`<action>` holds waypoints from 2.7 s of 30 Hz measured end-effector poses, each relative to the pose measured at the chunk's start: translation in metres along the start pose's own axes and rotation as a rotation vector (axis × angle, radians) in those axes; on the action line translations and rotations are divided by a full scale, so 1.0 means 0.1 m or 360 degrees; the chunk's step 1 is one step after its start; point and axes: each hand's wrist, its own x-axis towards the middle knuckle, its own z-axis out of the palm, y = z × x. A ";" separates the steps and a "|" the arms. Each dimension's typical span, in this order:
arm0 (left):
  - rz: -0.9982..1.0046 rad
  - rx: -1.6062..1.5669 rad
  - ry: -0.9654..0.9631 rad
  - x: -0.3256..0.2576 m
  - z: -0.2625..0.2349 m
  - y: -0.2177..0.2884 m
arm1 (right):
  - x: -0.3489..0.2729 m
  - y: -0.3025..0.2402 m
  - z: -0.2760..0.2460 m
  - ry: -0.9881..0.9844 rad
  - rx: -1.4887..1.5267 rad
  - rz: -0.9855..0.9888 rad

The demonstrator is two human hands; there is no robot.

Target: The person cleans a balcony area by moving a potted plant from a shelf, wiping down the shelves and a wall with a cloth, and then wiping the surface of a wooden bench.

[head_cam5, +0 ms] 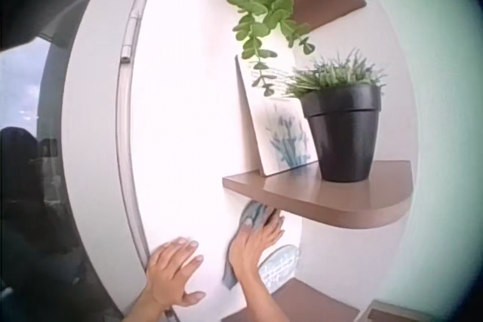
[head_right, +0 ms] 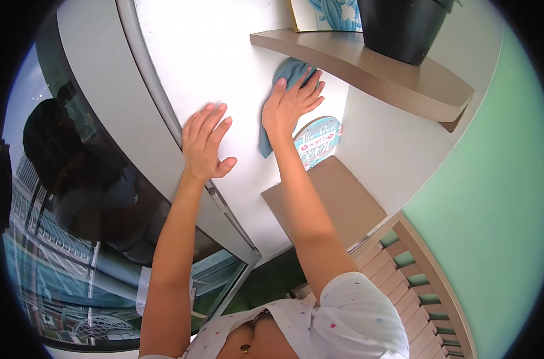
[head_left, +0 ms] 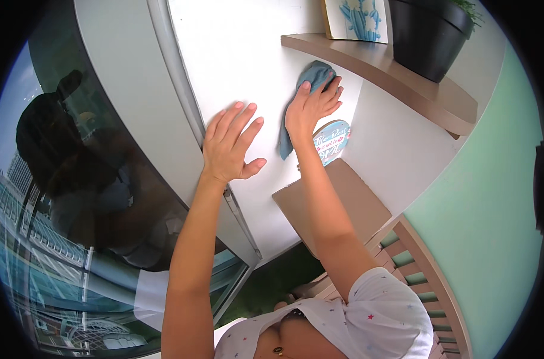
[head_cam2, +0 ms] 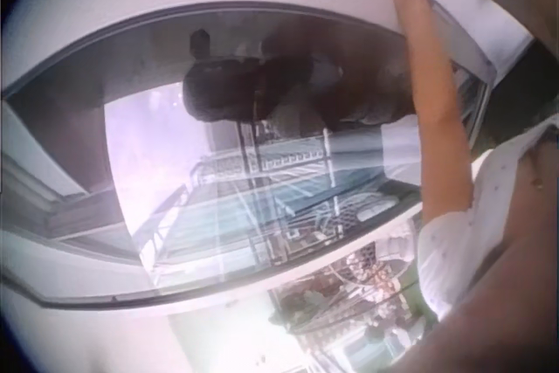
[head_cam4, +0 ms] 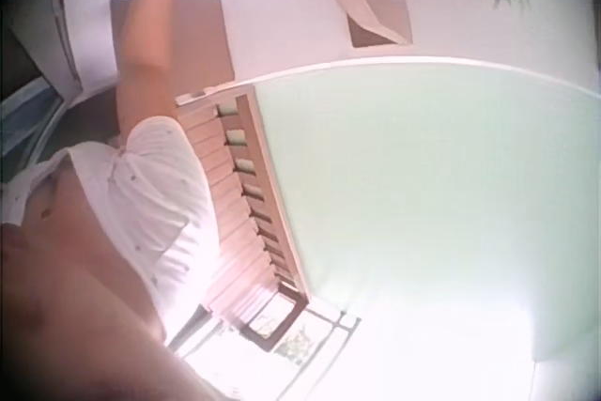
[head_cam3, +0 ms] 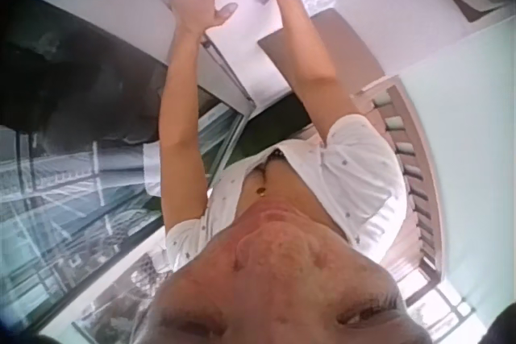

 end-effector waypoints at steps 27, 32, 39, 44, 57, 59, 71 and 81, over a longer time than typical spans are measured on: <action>-0.0046 0.0021 -0.0038 0.01 -0.05 0.01 | 0.66 0.59 -0.16 -0.0089 0.0269 -0.0302; -0.0014 -0.0001 0.0003 -0.06 -0.05 -0.05 | 0.32 0.11 0.04 -0.0072 0.0381 -0.0208; -0.0050 -0.0010 -0.0051 -0.01 -0.07 -0.04 | 0.26 0.13 0.01 -0.0211 0.0230 -0.0674; -0.0085 -0.0030 -0.0005 0.04 -0.02 0.00 | 0.79 0.40 -0.06 0.0041 0.0429 -0.0163; -0.0052 -0.0002 -0.0085 0.04 -0.09 -0.03 | 0.59 1.30 -0.74 -0.0632 -0.0288 -0.0341; -0.0030 0.0041 -0.0048 -0.02 -0.06 -0.06 | 0.37 1.33 -0.85 -0.0826 -0.0592 -0.0144; -0.0084 0.0024 0.0043 0.06 -0.05 0.00 | 0.87 1.42 -1.37 -0.0864 -0.1899 -0.1601; -0.0048 0.0092 0.0049 0.07 0.00 -0.01 | 0.92 1.42 -2.11 -0.1404 -0.1645 -0.1908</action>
